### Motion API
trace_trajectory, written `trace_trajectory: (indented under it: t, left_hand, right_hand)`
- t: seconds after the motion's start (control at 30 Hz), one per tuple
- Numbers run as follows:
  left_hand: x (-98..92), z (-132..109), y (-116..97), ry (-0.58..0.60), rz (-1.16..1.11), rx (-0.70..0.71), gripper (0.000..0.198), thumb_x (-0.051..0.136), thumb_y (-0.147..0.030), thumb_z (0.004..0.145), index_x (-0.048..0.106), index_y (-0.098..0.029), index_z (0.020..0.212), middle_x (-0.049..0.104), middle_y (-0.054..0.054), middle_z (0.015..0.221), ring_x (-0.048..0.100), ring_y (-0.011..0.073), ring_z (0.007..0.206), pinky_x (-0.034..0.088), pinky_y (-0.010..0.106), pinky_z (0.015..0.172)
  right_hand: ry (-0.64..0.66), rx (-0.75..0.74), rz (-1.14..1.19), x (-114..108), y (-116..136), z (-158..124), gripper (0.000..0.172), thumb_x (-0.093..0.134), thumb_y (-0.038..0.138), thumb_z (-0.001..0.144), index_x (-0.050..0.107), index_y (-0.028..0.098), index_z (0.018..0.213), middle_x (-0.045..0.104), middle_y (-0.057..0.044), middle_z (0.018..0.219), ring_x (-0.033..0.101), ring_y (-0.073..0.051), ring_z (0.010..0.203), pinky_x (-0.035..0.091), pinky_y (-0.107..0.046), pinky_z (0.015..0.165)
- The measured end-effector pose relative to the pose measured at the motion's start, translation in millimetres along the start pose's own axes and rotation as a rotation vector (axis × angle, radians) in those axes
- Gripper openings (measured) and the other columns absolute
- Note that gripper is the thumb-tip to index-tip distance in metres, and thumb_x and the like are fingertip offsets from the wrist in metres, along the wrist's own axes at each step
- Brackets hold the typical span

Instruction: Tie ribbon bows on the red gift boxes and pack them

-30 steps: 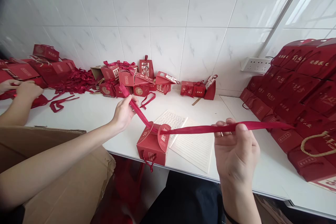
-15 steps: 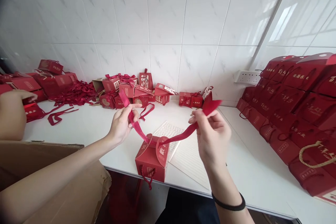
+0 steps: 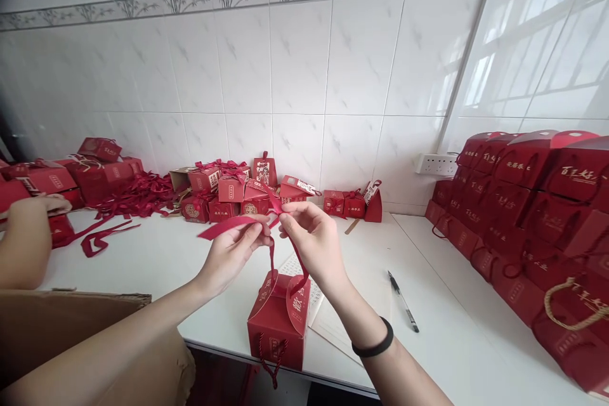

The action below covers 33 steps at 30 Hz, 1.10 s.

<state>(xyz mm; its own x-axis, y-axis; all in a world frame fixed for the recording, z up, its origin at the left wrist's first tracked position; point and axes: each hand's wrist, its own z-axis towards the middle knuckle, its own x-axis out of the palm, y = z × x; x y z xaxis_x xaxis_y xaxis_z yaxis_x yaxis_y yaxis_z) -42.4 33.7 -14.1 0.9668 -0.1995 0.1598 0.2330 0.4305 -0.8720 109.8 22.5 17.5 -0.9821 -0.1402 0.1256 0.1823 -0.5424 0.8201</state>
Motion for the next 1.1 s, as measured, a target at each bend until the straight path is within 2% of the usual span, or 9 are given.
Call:
trace_trajectory:
  t: [0.1,0.17,0.27,0.43,0.53,0.63,0.73,0.9,1.1]
  left_hand:
    - [0.4,0,-7,-0.037,0.151,0.074,0.025,0.061,-0.042,0.08,0.064,-0.017,0.075,0.058,0.001,0.066,0.052,0.011,0.061,0.044,0.024,0.062]
    - [1.6,1,-12,-0.033,0.177,0.091,0.029,0.061,-0.044,0.079,0.063,-0.017,0.069,0.057,0.001,0.065,0.053,0.0119,0.064,0.043,0.023,0.063]
    - [7.8,7,-16,-0.005,0.08,0.065,0.03,0.063,-0.044,0.078,0.061,-0.017,0.067,0.056,0.001,0.066,0.053,0.0119,0.067,0.044,0.024,0.067]
    - [27.8,17,-21,0.019,-0.147,-0.047,0.025,0.063,-0.039,0.079,0.058,-0.017,0.068,0.054,-0.001,0.064,0.048,0.0079,0.056,0.042,0.022,0.057]
    - [34.2,16,-23,0.0,-0.124,-0.063,0.026,0.061,-0.04,0.08,0.058,-0.017,0.067,0.054,0.0,0.063,0.047,0.0071,0.052,0.039,0.021,0.05]
    - [31.9,10,-24,-0.002,-0.036,-0.013,0.027,0.06,-0.04,0.081,0.06,-0.017,0.067,0.057,0.001,0.066,0.048,0.0068,0.05,0.036,0.021,0.046]
    - [26.7,5,-25,0.017,0.029,0.039,0.025,0.059,-0.039,0.081,0.062,-0.017,0.069,0.059,0.0,0.067,0.051,0.0072,0.047,0.039,0.022,0.047]
    - [24.2,-4,-29,0.057,0.161,-0.024,0.024,0.056,-0.04,0.084,0.064,-0.017,0.088,0.052,-0.005,0.043,0.05,0.0089,0.04,0.036,0.02,0.042]
    - [27.5,-16,-38,0.183,0.149,-0.04,0.028,0.059,-0.036,0.083,0.06,-0.015,0.102,0.06,-0.004,0.047,0.057,0.0089,0.045,0.045,0.018,0.048]
  right_hand:
    - [-0.023,-0.008,0.048,1,0,3,0.029,0.073,0.034,0.069,0.059,0.018,0.089,0.063,0.001,0.072,0.058,-0.011,0.059,0.051,-0.027,0.059]
    - [-0.033,-0.003,0.076,1,0,5,0.032,0.075,0.033,0.068,0.058,0.018,0.091,0.064,0.001,0.071,0.059,-0.012,0.061,0.052,-0.027,0.061]
    - [-0.034,0.002,0.086,0,2,6,0.031,0.077,0.033,0.066,0.062,0.018,0.088,0.064,0.0,0.071,0.061,-0.013,0.065,0.052,-0.028,0.066]
    - [-0.056,-0.053,0.076,-4,6,8,0.025,0.079,0.034,0.064,0.063,0.018,0.075,0.064,-0.001,0.071,0.059,-0.013,0.068,0.049,-0.026,0.065]
    - [-0.059,-0.068,0.065,-7,7,8,0.024,0.077,0.036,0.067,0.063,0.018,0.072,0.064,-0.001,0.074,0.058,-0.014,0.07,0.048,-0.027,0.067]
    - [-0.021,-0.077,0.038,-8,8,7,0.022,0.076,0.035,0.07,0.062,0.018,0.072,0.064,-0.001,0.075,0.058,-0.013,0.071,0.047,-0.026,0.068]
    - [0.025,-0.111,0.03,-6,10,4,0.02,0.076,0.034,0.07,0.062,0.019,0.071,0.063,0.0,0.07,0.058,-0.013,0.068,0.047,-0.025,0.065]
    - [0.014,-0.149,-0.02,0,13,3,0.02,0.076,0.034,0.07,0.062,0.019,0.069,0.06,0.001,0.067,0.054,-0.011,0.061,0.046,-0.022,0.056]
    - [0.005,-0.2,-0.086,3,19,2,0.019,0.075,0.034,0.07,0.063,0.019,0.07,0.057,-0.001,0.078,0.055,-0.012,0.071,0.049,-0.025,0.064]
